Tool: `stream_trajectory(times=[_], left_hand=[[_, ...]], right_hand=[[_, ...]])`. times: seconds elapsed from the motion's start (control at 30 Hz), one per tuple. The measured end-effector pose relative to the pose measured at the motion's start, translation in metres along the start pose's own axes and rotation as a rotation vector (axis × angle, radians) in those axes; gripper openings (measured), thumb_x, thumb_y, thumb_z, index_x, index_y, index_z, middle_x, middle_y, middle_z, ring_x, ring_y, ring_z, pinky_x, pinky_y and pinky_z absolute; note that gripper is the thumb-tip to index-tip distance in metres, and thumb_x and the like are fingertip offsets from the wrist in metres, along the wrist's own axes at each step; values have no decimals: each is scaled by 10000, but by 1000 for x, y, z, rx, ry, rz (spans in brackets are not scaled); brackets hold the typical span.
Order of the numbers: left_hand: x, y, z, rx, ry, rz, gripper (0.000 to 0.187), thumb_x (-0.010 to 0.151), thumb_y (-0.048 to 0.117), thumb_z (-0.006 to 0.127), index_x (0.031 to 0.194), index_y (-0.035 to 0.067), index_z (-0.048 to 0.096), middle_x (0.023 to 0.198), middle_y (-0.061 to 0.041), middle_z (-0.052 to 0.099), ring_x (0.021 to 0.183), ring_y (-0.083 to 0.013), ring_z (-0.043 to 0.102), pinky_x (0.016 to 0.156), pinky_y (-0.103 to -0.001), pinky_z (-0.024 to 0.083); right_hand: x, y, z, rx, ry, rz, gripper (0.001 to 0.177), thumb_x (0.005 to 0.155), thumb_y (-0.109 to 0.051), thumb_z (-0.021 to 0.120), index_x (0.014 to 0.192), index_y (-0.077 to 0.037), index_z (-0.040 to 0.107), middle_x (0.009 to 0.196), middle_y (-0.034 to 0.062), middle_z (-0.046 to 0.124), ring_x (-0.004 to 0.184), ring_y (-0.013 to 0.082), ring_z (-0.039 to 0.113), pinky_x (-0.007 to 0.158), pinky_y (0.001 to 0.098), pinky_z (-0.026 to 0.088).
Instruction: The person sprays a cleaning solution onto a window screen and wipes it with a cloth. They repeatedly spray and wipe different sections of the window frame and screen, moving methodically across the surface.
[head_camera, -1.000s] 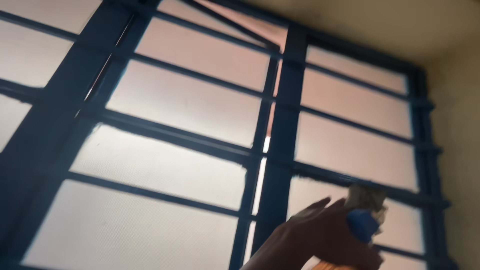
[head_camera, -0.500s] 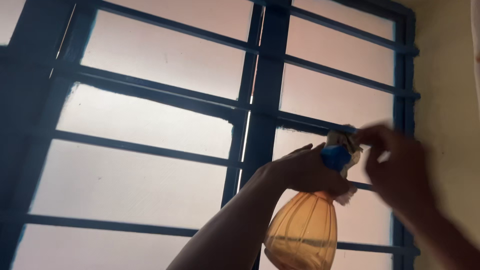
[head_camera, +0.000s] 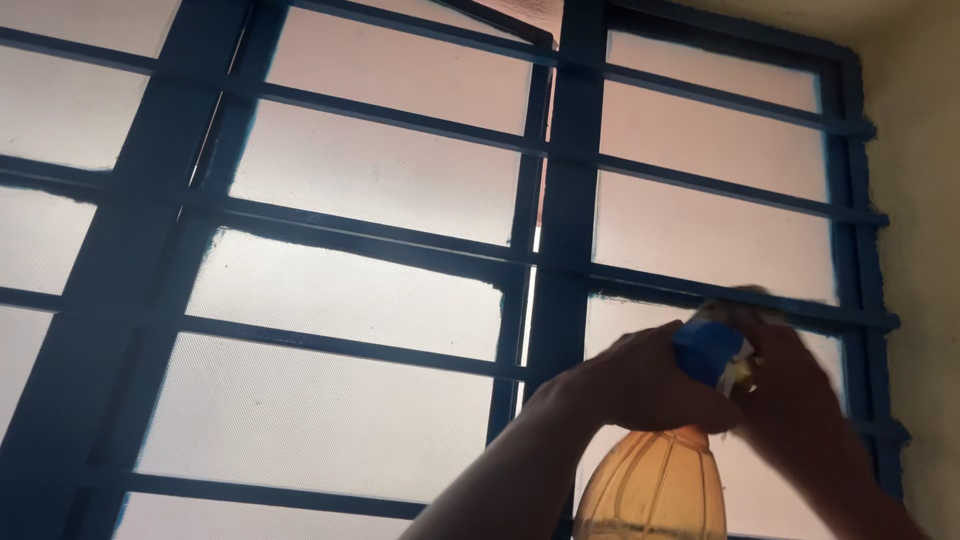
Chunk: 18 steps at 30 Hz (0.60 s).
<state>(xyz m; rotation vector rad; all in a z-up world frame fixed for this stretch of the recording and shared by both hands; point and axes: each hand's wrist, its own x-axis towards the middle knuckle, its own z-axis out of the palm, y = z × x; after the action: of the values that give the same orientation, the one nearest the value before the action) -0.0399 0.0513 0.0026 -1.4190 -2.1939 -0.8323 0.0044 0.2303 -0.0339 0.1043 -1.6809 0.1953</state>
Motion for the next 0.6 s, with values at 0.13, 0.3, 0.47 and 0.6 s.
stream_trajectory(times=[0.13,0.3,0.47,0.6], left_hand=[[-24,2,-26,76,61,124,1045,547,615,765,1463,139,600,1240,-229,703,1135,-430,713,918,-552,602],[-41,12,-62,264,194,9,1180,572,630,776,1553,149,330,1505,-230,378,1386,-481,366,1012,-624,487],[-65,12,-79,438,228,-103,1243,604,581,780,1637,249,172,1690,-204,60,1556,-494,-40,1138,-721,289],[-79,6,-83,456,206,-118,1284,570,518,767,1637,241,111,1703,-178,31,1577,-459,-84,1150,-687,307]], right_hand=[[13,16,-12,-338,-61,219,428,963,-339,762,1266,-45,685,1033,178,763,903,325,800,831,432,649],[4,19,25,-453,91,-201,627,692,-417,818,1161,-42,639,1070,201,702,935,312,739,759,408,645],[8,15,34,-1084,18,-540,382,1016,-319,644,1377,-416,565,1012,195,663,919,283,719,670,372,637],[37,19,8,-674,-382,-87,482,1046,-424,542,1423,-128,601,970,162,682,800,261,744,703,410,638]])
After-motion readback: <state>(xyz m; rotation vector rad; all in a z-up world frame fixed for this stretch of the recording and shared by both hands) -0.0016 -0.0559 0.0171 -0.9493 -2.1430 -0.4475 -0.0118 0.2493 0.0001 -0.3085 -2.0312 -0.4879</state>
